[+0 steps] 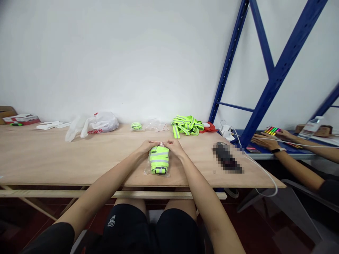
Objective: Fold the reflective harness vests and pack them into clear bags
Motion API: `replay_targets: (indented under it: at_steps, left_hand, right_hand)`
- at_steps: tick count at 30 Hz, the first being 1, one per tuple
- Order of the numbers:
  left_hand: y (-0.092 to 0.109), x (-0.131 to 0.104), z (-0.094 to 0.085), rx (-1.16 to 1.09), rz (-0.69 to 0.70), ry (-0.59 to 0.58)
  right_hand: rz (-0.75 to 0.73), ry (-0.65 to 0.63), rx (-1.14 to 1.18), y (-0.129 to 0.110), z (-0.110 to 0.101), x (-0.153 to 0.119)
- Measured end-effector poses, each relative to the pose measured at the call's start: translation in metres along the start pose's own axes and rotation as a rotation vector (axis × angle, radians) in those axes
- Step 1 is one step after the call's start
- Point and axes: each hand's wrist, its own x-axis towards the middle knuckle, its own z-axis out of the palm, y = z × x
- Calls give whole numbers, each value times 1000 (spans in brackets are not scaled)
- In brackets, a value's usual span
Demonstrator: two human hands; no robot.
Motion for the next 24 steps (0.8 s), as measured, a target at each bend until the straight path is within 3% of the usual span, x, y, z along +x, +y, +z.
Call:
replay_targets:
  at_steps: [8,15,24]
  left_hand:
    - [-1,2,2,33,66,33]
    - [-6,0,-1,82,-9,-23]
    - [-13,10,-15,72,-40,-74]
  right_hand:
    - [7,-2,5,2,0,0]
    - [60,-93,-19,4,0,-1]
    - [51,-78,-57,10,2,0]
